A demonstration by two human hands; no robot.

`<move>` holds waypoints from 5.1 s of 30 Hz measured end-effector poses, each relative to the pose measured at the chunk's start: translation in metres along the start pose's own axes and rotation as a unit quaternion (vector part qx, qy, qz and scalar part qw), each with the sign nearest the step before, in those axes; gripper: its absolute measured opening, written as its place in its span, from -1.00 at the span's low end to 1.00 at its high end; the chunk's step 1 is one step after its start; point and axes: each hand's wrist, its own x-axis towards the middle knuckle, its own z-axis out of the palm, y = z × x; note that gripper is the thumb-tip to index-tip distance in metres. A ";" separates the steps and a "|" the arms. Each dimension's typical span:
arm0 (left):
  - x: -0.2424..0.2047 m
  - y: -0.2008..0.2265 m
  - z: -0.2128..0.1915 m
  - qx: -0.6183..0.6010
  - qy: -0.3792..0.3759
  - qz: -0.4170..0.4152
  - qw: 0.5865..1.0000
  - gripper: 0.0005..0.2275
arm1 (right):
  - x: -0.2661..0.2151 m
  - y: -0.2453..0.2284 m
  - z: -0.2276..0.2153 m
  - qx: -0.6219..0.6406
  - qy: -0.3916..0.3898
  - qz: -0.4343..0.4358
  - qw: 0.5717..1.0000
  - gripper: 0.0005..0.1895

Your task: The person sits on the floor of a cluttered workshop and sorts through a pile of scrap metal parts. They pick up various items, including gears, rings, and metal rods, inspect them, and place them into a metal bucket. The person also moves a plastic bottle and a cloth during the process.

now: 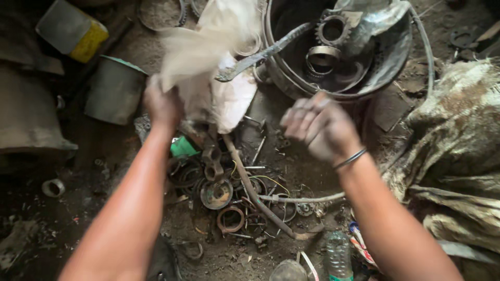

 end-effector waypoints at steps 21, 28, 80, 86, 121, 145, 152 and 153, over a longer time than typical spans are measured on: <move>-0.088 0.162 -0.166 -0.528 0.001 -0.198 0.826 -0.72 | -0.077 0.033 0.084 0.174 -0.164 0.111 0.965 0.06; -0.118 0.247 -0.152 -0.116 -0.311 0.147 0.932 -0.86 | -0.125 -0.009 0.059 0.178 -0.261 0.085 0.945 0.04; -0.203 0.073 -0.055 0.219 -0.381 -0.051 0.897 -0.17 | -0.028 0.012 0.031 -0.501 0.063 0.037 0.862 -0.70; -0.204 0.067 -0.057 0.220 -0.382 -0.017 0.898 -0.14 | -0.049 -0.023 0.060 -0.240 0.016 0.069 0.968 -0.79; -0.202 0.068 -0.053 0.215 -0.374 -0.020 0.902 -0.17 | 0.241 -0.099 0.112 -0.089 0.058 -0.301 0.948 -0.69; -0.175 0.058 -0.015 0.214 -0.245 -0.033 0.945 -0.57 | -0.024 0.142 0.014 -0.644 -0.088 0.044 0.758 -0.52; -0.162 0.143 -0.039 -0.208 -0.184 -0.070 0.958 -0.52 | -0.006 0.084 0.063 -0.123 0.023 0.244 0.962 -0.71; -0.152 0.144 -0.040 -0.253 -0.207 -0.108 0.939 -0.58 | -0.006 0.073 0.061 -0.125 0.057 0.227 0.964 -0.73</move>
